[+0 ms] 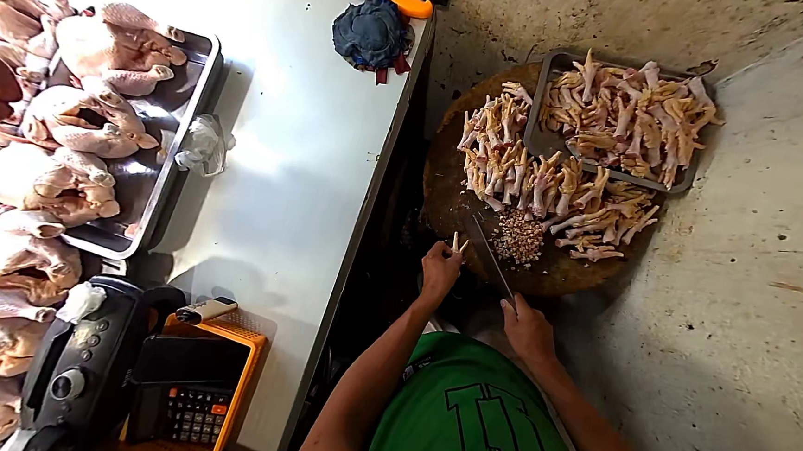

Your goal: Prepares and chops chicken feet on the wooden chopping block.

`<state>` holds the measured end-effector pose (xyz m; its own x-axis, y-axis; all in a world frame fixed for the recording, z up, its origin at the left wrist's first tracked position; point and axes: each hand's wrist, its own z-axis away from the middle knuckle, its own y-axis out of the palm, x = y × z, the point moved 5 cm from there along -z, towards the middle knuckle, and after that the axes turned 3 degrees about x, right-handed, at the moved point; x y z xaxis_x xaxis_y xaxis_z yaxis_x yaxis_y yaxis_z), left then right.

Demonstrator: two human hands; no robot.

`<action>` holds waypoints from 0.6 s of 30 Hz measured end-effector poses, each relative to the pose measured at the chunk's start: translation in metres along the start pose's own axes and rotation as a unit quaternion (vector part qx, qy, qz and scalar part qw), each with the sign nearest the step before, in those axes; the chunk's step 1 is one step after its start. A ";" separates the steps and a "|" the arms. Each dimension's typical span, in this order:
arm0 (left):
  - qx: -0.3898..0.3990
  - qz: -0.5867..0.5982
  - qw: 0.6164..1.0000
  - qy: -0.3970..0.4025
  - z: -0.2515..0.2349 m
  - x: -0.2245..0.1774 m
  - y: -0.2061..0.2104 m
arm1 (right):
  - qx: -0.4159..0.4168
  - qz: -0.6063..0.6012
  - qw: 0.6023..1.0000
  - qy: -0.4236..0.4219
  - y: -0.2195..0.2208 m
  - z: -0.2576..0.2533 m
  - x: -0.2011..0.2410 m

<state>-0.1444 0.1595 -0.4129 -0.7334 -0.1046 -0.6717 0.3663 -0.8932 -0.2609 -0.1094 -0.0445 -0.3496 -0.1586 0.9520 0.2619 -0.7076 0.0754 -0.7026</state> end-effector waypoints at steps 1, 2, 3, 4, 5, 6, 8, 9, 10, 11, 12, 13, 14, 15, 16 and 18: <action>-0.004 -0.013 1.000 -0.009 -0.001 -0.002 0.000 | -0.018 -0.004 1.000 -0.010 -0.003 0.003 0.005; -0.007 -0.023 1.000 -0.015 -0.002 -0.002 0.001 | -0.036 -0.009 0.999 -0.024 -0.004 0.004 0.008; -0.008 -0.028 0.999 -0.020 -0.003 -0.003 0.002 | -0.041 -0.005 0.999 -0.035 -0.002 0.001 0.010; -0.008 -0.030 0.999 -0.023 -0.003 -0.002 0.002 | -0.020 0.007 0.999 -0.029 0.001 -0.003 0.011; -0.010 -0.029 0.999 -0.021 -0.003 -0.001 0.002 | 0.015 0.024 1.000 -0.010 0.004 -0.008 0.011; -0.015 -0.024 1.000 -0.011 -0.001 0.000 0.002 | 0.038 0.031 0.999 0.005 0.005 -0.012 0.010; -0.035 0.012 0.999 0.034 0.003 0.005 0.002 | 0.051 0.018 0.998 0.015 0.000 -0.012 0.010; -0.041 0.035 0.997 0.050 0.006 0.009 0.004 | 0.043 0.001 0.999 0.015 -0.004 -0.009 0.010; -0.046 0.049 0.996 0.057 0.007 0.014 0.006 | 0.024 -0.017 1.000 0.007 -0.008 -0.005 0.010; -0.053 0.057 0.995 0.058 0.009 0.019 0.007 | -0.009 -0.037 0.999 -0.013 -0.009 0.000 0.011; -0.060 0.061 0.995 0.057 0.010 0.023 0.008 | -0.046 -0.056 0.997 -0.040 -0.010 0.005 0.011; -0.067 0.062 0.994 0.059 0.010 0.025 0.010 | -0.074 -0.071 0.992 -0.066 -0.009 0.008 0.012; -0.072 0.062 0.993 0.063 0.010 0.025 0.012 | -0.080 -0.079 0.991 -0.078 -0.006 0.009 0.011; -0.077 0.062 0.993 0.064 0.010 0.025 0.014 | -0.057 -0.071 0.993 -0.070 -0.002 0.007 0.011; -0.081 0.063 0.992 0.067 0.010 0.024 0.016 | -0.013 -0.049 0.998 -0.044 0.004 0.002 0.009; -0.086 0.059 0.992 0.067 0.009 0.024 0.016 | 0.053 -0.019 0.998 0.003 0.015 -0.009 0.002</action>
<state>-0.1619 0.1385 -0.4269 -0.6010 -0.1348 -0.7878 0.5455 -0.7896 -0.2811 -0.1138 -0.0388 -0.3652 -0.1267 0.9506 0.2834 -0.7822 0.0800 -0.6179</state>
